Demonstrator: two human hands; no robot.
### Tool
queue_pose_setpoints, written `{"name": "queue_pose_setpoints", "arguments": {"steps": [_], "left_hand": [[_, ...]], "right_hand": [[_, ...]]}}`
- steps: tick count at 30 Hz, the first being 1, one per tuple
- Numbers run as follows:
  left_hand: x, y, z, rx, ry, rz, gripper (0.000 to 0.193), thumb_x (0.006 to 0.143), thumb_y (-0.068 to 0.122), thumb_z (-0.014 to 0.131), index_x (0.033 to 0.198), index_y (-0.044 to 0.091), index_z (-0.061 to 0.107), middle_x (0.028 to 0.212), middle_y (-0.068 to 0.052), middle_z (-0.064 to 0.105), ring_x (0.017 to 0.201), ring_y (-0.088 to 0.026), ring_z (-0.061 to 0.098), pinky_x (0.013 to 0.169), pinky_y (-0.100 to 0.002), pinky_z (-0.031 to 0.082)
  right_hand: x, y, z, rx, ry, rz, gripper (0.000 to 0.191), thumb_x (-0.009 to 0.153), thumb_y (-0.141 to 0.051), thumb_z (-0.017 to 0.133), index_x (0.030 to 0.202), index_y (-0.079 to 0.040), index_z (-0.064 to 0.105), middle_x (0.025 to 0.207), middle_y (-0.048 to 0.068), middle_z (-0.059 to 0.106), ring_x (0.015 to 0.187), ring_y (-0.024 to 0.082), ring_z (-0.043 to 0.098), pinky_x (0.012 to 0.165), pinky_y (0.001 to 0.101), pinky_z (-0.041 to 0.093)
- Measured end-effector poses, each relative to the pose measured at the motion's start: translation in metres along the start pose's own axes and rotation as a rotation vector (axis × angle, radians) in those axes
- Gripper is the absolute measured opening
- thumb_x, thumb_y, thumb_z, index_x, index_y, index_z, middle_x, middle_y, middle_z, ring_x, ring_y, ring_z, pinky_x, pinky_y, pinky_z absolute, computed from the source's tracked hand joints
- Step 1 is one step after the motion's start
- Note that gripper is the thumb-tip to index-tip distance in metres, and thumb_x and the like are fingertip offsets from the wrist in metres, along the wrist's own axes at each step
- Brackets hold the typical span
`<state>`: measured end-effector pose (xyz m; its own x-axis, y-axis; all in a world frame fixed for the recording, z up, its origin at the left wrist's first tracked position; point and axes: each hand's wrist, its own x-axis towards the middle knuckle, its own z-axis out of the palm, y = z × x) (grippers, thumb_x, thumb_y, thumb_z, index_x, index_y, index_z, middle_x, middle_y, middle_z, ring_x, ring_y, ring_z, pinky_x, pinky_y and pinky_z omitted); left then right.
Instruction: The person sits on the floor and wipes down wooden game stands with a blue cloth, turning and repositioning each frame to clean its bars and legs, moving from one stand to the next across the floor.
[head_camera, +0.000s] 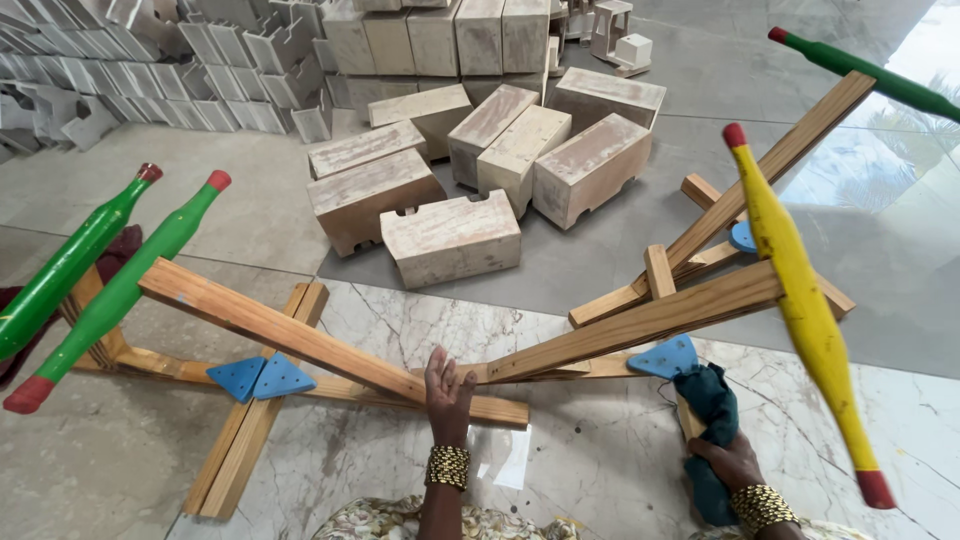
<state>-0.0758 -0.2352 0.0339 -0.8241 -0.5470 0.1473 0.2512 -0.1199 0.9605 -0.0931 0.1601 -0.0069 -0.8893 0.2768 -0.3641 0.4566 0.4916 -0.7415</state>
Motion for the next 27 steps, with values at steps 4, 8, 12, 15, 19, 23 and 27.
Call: {"name": "queue_pose_setpoints", "arguments": {"steps": [4, 8, 12, 15, 19, 23, 27], "left_hand": [[-0.003, -0.014, -0.005, -0.116, 0.293, -0.014, 0.05, 0.091, 0.006, 0.07, 0.136, -0.004, 0.052, 0.12, -0.012, 0.063, 0.107, -0.018, 0.063, 0.095, -0.03, 0.055], [-0.009, -0.016, -0.012, -0.255, 0.394, -0.01, 0.038, 0.095, 0.0, 0.068, 0.13, -0.01, 0.058, 0.096, -0.005, 0.06, 0.08, -0.011, 0.054, 0.068, -0.023, 0.048], [-0.011, -0.01, -0.013, -0.267, 0.421, -0.088, 0.037, 0.092, 0.0, 0.064, 0.126, -0.009, 0.055, 0.099, -0.008, 0.065, 0.083, -0.012, 0.061, 0.07, -0.023, 0.051], [-0.011, -0.007, -0.012, -0.283, 0.456, -0.062, 0.037, 0.091, 0.002, 0.066, 0.125, -0.008, 0.054, 0.101, -0.009, 0.065, 0.089, -0.012, 0.064, 0.079, -0.024, 0.056], [-0.013, -0.005, -0.014, -0.161, 0.535, -0.058, 0.033, 0.095, 0.008, 0.067, 0.121, -0.008, 0.056, 0.104, -0.012, 0.067, 0.092, -0.015, 0.066, 0.084, -0.026, 0.057], [-0.015, -0.002, -0.017, -0.018, 0.643, -0.166, 0.03, 0.093, 0.013, 0.071, 0.115, -0.006, 0.061, 0.104, -0.011, 0.068, 0.091, -0.016, 0.066, 0.082, -0.028, 0.056], [-0.014, -0.001, -0.02, -0.08, 0.667, -0.201, 0.03, 0.093, 0.015, 0.072, 0.111, -0.006, 0.06, 0.101, -0.014, 0.068, 0.089, -0.018, 0.065, 0.079, -0.028, 0.055]], "right_hand": [[-0.006, -0.002, 0.019, 0.079, -0.11, -0.067, 0.043, 0.07, -0.026, 0.084, 0.099, 0.003, 0.075, 0.082, 0.02, 0.081, 0.073, 0.03, 0.077, 0.07, 0.0427, 0.061], [-0.011, -0.017, 0.047, 0.105, -0.168, -0.044, 0.046, 0.07, -0.027, 0.084, 0.102, 0.005, 0.077, 0.086, 0.021, 0.081, 0.074, 0.03, 0.078, 0.069, 0.0424, 0.062], [-0.018, -0.04, 0.069, 0.029, -0.155, -0.064, 0.051, 0.068, -0.028, 0.087, 0.107, 0.002, 0.075, 0.089, 0.018, 0.08, 0.077, 0.027, 0.076, 0.071, 0.0401, 0.061], [-0.025, -0.06, 0.079, 0.081, -0.193, -0.138, 0.055, 0.066, -0.028, 0.087, 0.108, 0.002, 0.073, 0.089, 0.017, 0.079, 0.076, 0.026, 0.075, 0.07, 0.0397, 0.061], [-0.036, -0.089, 0.101, 0.174, -0.233, -0.223, 0.054, 0.066, -0.022, 0.087, 0.11, 0.004, 0.07, 0.088, 0.016, 0.078, 0.075, 0.025, 0.074, 0.068, 0.0391, 0.061], [-0.047, -0.114, 0.136, 0.544, -0.384, -0.118, 0.05, 0.069, -0.009, 0.082, 0.115, 0.0, 0.064, 0.087, 0.015, 0.073, 0.072, 0.026, 0.071, 0.063, 0.0407, 0.06], [-0.058, -0.138, 0.171, 0.664, -0.485, -0.07, 0.045, 0.074, -0.008, 0.079, 0.114, 0.008, 0.064, 0.089, 0.018, 0.075, 0.073, 0.028, 0.074, 0.064, 0.0391, 0.063]]}}
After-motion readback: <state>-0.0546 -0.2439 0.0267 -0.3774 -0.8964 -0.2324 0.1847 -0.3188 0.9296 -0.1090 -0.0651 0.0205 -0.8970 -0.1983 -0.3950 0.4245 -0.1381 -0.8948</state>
